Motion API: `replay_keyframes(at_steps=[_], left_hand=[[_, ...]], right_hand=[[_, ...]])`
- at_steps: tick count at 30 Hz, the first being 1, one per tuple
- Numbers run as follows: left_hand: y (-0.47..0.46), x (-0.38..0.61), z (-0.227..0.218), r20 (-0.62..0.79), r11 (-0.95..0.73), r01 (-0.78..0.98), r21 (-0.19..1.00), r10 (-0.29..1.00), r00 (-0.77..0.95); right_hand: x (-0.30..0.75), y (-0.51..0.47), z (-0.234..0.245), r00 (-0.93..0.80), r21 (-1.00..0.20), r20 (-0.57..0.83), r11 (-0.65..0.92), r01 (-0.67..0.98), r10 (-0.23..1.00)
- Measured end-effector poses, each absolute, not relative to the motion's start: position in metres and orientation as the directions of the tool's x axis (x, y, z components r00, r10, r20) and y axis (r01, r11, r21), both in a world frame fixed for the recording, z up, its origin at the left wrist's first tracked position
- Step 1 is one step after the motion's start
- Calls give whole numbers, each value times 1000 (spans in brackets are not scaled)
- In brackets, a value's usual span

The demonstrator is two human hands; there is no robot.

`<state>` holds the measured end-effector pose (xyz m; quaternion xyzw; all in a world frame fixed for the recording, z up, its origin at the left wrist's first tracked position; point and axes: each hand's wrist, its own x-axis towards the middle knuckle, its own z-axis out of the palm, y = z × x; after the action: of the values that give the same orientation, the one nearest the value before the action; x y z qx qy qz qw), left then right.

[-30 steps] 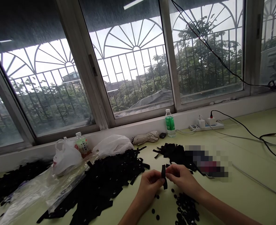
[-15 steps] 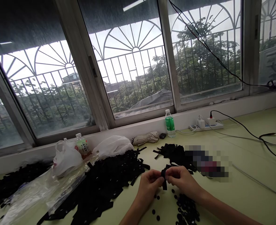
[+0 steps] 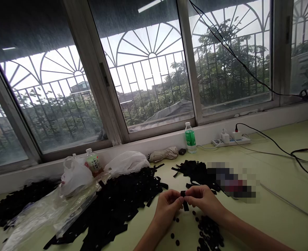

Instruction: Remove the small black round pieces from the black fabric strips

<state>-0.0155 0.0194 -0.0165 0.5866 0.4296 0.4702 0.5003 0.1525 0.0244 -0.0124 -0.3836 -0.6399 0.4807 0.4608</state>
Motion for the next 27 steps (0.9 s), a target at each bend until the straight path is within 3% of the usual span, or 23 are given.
replay_keyframes(at_steps=[15,27], left_hand=[[15,-14,-9,107,-111,6,994,970,217],[15,-14,-12,98,-107,23,994,967,233]], right_hand=[[150,20,-10,-215,-930,288,326,170,933],[144,13,-7,-149,-948,242,266,175,959]])
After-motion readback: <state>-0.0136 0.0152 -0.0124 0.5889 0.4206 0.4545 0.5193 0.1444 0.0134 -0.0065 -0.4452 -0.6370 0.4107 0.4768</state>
